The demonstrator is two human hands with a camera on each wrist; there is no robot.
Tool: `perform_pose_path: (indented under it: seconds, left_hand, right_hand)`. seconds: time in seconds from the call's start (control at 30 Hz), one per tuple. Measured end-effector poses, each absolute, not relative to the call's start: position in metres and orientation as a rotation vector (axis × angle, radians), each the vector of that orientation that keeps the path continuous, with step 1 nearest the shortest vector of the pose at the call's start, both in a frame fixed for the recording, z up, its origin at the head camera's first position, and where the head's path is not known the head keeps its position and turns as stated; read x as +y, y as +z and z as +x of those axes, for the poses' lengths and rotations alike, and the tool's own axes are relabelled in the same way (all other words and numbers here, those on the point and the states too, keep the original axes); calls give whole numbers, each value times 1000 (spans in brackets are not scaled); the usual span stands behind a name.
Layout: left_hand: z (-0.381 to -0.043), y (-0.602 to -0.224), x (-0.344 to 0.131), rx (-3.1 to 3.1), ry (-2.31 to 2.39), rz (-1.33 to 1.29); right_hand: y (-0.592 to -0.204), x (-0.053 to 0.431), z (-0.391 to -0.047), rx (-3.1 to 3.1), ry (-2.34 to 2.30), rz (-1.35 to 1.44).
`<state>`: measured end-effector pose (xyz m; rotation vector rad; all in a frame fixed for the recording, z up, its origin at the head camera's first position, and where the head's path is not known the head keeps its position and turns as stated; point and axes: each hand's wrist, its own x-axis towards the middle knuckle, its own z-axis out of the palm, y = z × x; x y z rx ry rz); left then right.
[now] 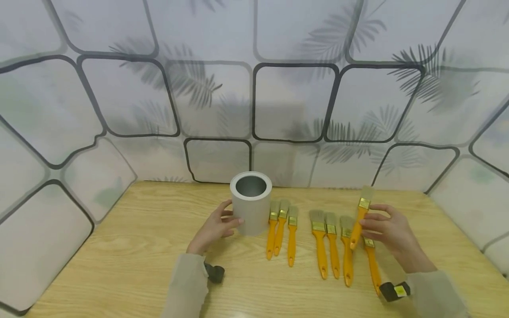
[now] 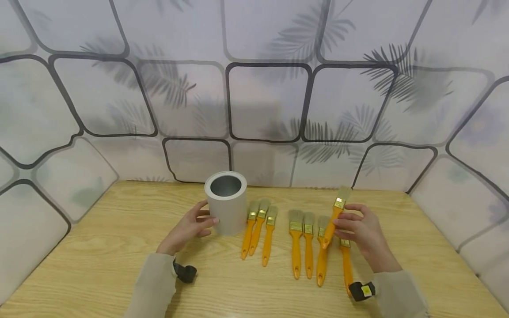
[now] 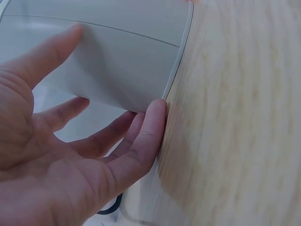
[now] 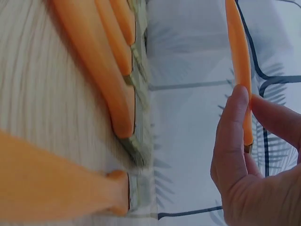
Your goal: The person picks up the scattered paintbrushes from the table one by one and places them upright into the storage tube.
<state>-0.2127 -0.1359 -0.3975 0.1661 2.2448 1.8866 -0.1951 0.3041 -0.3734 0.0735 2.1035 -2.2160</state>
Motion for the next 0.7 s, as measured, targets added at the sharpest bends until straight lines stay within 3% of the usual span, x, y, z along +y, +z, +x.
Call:
perform_pose_path:
  seconds: [0.7]
  left_hand:
    - [-215, -403, -137, 2250, 1868, 169]
  right_hand:
    - [-364, 258, -199, 1800, -2531, 198]
